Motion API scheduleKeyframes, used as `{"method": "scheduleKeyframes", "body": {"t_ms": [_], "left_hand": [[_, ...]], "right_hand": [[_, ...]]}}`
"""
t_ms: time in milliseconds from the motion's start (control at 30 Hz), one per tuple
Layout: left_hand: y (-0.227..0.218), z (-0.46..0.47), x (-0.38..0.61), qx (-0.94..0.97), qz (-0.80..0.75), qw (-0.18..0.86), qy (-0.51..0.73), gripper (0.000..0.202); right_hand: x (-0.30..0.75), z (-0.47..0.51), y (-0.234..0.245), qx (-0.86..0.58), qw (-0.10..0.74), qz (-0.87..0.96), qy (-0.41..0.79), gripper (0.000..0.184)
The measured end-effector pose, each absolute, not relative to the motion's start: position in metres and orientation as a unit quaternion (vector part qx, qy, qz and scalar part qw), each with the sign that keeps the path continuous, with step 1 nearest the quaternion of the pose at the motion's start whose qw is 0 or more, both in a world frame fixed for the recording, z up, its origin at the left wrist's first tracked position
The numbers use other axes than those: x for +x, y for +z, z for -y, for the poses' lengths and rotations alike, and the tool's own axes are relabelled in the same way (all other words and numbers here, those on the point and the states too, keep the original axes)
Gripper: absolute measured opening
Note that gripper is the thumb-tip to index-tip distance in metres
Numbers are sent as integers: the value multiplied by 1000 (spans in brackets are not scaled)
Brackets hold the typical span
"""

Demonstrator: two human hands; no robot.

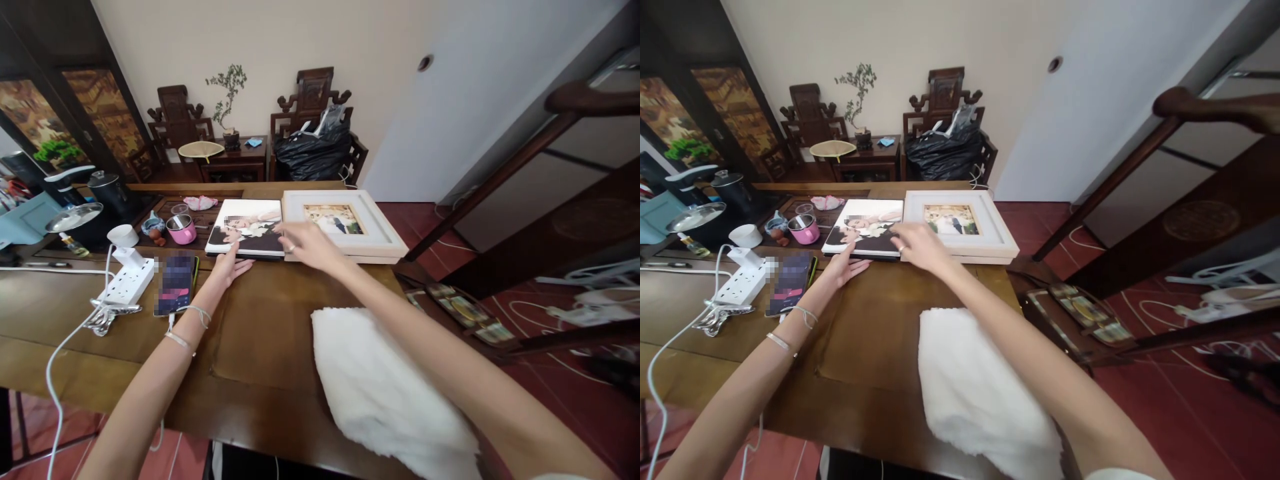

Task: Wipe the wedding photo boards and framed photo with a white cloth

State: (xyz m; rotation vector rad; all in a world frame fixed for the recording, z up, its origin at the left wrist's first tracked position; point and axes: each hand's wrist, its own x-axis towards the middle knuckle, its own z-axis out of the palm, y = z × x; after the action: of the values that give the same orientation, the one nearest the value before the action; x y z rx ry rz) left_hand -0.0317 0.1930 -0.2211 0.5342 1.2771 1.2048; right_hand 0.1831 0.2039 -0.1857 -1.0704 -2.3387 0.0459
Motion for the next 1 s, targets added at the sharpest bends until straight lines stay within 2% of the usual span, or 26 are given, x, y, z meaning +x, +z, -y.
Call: {"method": "scheduleKeyframes", "body": {"t_ms": [100, 233, 333, 467, 567, 667, 833, 1000], "left_hand": [[-212, -182, -36, 298, -585, 604, 452, 50], [-193, -167, -36, 421, -675, 542, 271, 55], [-176, -174, -22, 549, -681, 431, 224, 44], [-159, -206, 21, 688, -670, 177, 216, 45], [-158, -228, 57, 704, -685, 96, 162, 46], [-166, -240, 80, 681, -707, 95, 165, 43], [-180, -241, 88, 670, -671, 127, 290, 14], [-169, -221, 79, 674, -647, 141, 327, 20]], "right_hand": [[246, -209, -183, -530, 347, 774, 11, 34], [332, -214, -198, -701, 338, 628, 15, 41], [365, -211, -211, -754, 317, 573, 49, 44], [369, -207, -216, -779, 254, 562, 112, 44], [363, -211, -216, -776, 228, 575, 123, 42], [358, -216, -218, -777, 219, 580, 108, 38], [352, -214, -214, -774, 237, 582, 79, 37], [347, -184, -196, -766, 286, 573, 50, 37]]}}
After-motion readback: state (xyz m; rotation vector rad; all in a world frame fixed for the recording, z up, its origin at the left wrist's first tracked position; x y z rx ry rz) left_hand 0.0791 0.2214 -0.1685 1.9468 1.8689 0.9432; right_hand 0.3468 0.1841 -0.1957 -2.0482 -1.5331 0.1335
